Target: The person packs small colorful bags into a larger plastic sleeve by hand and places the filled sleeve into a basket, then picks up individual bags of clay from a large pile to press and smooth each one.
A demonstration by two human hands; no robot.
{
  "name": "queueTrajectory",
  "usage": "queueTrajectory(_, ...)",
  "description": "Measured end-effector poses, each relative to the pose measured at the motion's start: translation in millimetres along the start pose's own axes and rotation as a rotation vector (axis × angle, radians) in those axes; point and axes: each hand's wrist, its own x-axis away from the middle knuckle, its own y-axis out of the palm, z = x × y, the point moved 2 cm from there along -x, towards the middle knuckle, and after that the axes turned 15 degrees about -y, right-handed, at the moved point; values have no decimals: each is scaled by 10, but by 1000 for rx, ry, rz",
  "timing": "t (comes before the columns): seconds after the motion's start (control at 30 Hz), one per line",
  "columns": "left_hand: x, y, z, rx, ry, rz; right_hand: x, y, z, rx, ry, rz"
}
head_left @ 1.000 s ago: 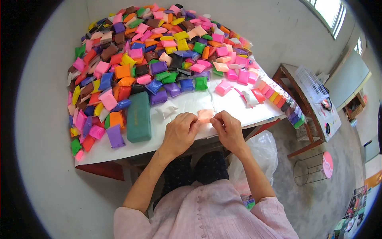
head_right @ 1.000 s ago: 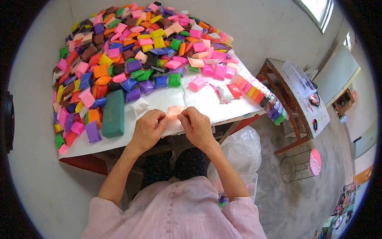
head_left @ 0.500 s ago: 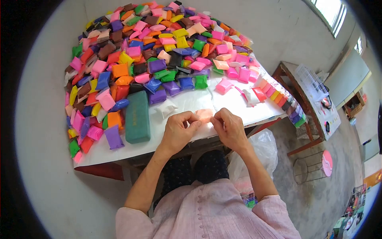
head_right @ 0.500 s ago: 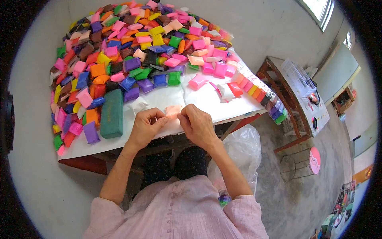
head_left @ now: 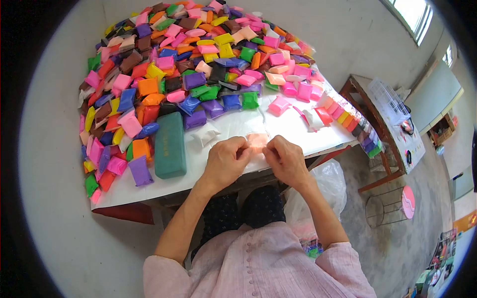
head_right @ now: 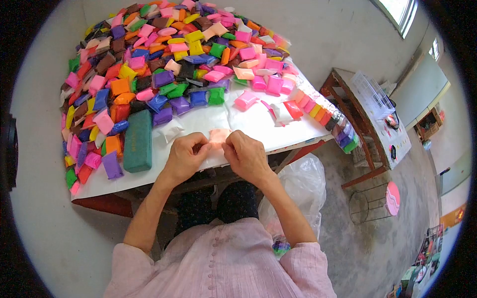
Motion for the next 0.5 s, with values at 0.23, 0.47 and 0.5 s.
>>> queueTrajectory(0.23,67,73,31,-143,228,167,19,94,24,182,-83,8)
queueTrajectory(0.47,103,150,10,-217,241,229,54,155,25,324,-121,-45)
queueTrajectory(0.5,104,167,-6,-229,225,237,48,159,22,343,-131,-38)
